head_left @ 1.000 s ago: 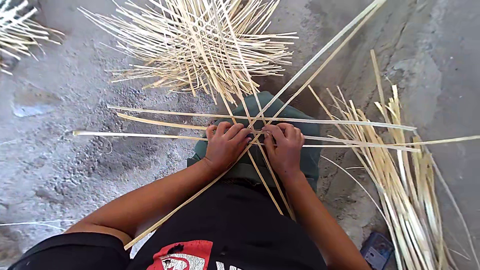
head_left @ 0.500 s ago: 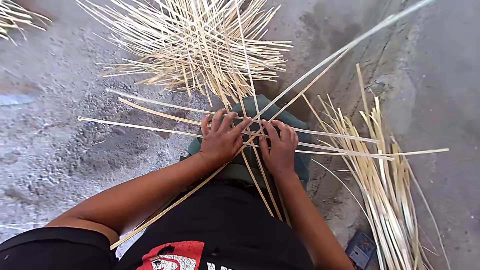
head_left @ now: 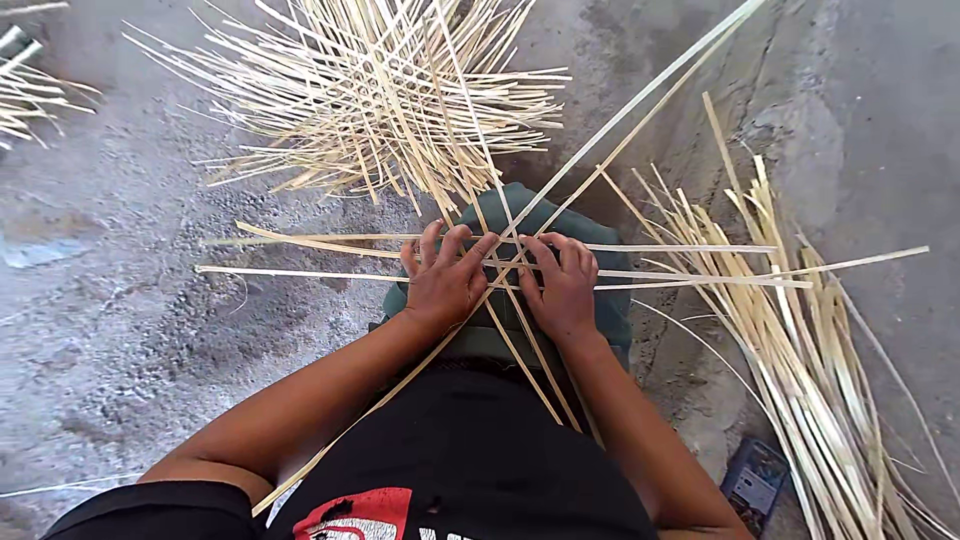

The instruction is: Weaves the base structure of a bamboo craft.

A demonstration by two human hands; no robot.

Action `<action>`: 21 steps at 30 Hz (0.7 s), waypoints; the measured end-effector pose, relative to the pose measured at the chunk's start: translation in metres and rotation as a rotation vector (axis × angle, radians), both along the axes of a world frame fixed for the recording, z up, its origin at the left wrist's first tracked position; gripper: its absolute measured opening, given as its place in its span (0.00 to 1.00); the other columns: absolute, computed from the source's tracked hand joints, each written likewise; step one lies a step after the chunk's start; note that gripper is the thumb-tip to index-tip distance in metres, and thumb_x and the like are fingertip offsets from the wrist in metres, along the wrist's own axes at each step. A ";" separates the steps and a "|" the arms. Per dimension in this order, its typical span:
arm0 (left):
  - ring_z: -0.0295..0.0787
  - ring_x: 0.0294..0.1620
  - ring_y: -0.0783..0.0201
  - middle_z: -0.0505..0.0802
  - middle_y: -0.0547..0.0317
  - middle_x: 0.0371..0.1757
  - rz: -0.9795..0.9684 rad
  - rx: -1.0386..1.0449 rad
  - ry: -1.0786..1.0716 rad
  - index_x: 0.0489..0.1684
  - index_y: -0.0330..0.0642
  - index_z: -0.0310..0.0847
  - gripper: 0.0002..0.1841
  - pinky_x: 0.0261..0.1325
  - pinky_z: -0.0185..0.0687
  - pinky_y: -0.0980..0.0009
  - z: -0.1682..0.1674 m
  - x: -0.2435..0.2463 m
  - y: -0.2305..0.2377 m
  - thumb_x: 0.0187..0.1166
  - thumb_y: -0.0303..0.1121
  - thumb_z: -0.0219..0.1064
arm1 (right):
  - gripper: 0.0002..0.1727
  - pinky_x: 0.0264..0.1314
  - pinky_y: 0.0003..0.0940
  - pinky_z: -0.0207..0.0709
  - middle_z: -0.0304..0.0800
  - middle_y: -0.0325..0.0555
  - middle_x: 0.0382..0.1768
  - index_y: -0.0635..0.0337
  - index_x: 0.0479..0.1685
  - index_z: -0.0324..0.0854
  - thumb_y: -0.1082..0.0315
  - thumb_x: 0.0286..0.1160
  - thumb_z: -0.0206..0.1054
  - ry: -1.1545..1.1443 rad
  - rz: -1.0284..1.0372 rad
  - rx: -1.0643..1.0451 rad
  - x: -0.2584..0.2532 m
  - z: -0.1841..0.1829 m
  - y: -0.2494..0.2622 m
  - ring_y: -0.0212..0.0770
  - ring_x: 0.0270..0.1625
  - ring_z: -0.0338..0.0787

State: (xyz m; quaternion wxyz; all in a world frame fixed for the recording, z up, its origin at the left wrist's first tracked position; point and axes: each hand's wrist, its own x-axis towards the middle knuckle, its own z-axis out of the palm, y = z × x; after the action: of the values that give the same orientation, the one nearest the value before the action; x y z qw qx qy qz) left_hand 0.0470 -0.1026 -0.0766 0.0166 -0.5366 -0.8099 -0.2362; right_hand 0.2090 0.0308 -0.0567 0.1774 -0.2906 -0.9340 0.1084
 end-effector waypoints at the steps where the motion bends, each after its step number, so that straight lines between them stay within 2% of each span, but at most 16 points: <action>1: 0.61 0.85 0.35 0.80 0.52 0.79 0.002 -0.006 -0.001 0.80 0.77 0.76 0.26 0.76 0.49 0.27 0.001 0.000 0.000 0.82 0.43 0.51 | 0.24 0.82 0.61 0.60 0.82 0.46 0.72 0.40 0.76 0.82 0.53 0.82 0.62 0.015 0.002 -0.013 0.000 0.001 0.001 0.55 0.78 0.76; 3: 0.57 0.88 0.34 0.75 0.52 0.84 0.016 -0.020 -0.003 0.79 0.80 0.75 0.25 0.77 0.47 0.25 0.008 -0.001 -0.003 0.82 0.46 0.53 | 0.25 0.82 0.60 0.63 0.83 0.47 0.72 0.46 0.76 0.81 0.54 0.79 0.65 0.080 -0.009 -0.040 0.001 0.003 0.000 0.54 0.78 0.77; 5: 0.59 0.86 0.38 0.74 0.53 0.84 0.036 -0.021 -0.010 0.78 0.81 0.77 0.24 0.76 0.50 0.30 0.018 -0.002 -0.006 0.81 0.50 0.57 | 0.25 0.82 0.57 0.66 0.83 0.50 0.69 0.50 0.71 0.83 0.53 0.76 0.70 0.150 -0.046 -0.054 0.002 0.005 -0.002 0.55 0.76 0.77; 8: 0.71 0.74 0.41 0.82 0.53 0.72 -0.015 -0.043 -0.063 0.77 0.68 0.80 0.24 0.65 0.62 0.36 0.040 -0.007 -0.006 0.79 0.47 0.65 | 0.17 0.68 0.55 0.75 0.89 0.48 0.55 0.51 0.55 0.91 0.52 0.76 0.71 0.188 -0.096 -0.038 0.004 0.002 -0.008 0.54 0.64 0.84; 10: 0.80 0.67 0.43 0.89 0.52 0.63 -0.101 -0.078 -0.114 0.77 0.61 0.81 0.23 0.59 0.71 0.39 0.049 -0.014 0.000 0.82 0.42 0.66 | 0.17 0.63 0.55 0.75 0.91 0.47 0.51 0.50 0.56 0.92 0.52 0.78 0.70 0.177 -0.087 -0.039 0.004 -0.001 -0.011 0.52 0.59 0.86; 12: 0.85 0.60 0.42 0.92 0.49 0.58 -0.202 -0.081 -0.172 0.77 0.54 0.82 0.22 0.56 0.77 0.41 0.049 -0.021 0.011 0.83 0.36 0.67 | 0.17 0.64 0.55 0.74 0.91 0.47 0.51 0.51 0.57 0.92 0.52 0.78 0.71 0.193 -0.053 -0.028 0.003 -0.002 -0.011 0.51 0.58 0.87; 15: 0.89 0.56 0.45 0.93 0.46 0.55 -0.299 -0.052 -0.286 0.72 0.47 0.86 0.22 0.61 0.82 0.45 0.044 -0.028 0.026 0.78 0.26 0.69 | 0.23 0.65 0.57 0.74 0.91 0.48 0.53 0.52 0.59 0.91 0.47 0.74 0.74 0.164 -0.040 -0.054 0.001 0.002 -0.011 0.52 0.60 0.86; 18: 0.89 0.59 0.48 0.93 0.47 0.57 -0.328 -0.064 -0.356 0.72 0.47 0.86 0.23 0.67 0.82 0.49 0.041 -0.033 0.030 0.77 0.25 0.71 | 0.24 0.65 0.59 0.74 0.91 0.50 0.53 0.54 0.58 0.91 0.47 0.72 0.76 0.131 -0.058 -0.056 -0.002 0.003 -0.013 0.54 0.60 0.86; 21: 0.90 0.55 0.50 0.93 0.47 0.54 -0.339 -0.041 -0.382 0.71 0.46 0.86 0.22 0.63 0.85 0.51 0.037 -0.034 0.031 0.76 0.25 0.71 | 0.23 0.67 0.59 0.74 0.91 0.51 0.54 0.56 0.57 0.90 0.48 0.73 0.75 0.117 -0.058 -0.026 -0.003 -0.002 -0.013 0.55 0.61 0.87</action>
State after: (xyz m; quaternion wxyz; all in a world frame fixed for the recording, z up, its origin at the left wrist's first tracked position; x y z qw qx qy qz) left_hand 0.0128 -0.0712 -0.0398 -0.1874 -0.6105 -0.7015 -0.3163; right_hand 0.2061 0.0183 -0.0587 0.2311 -0.3130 -0.9116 0.1322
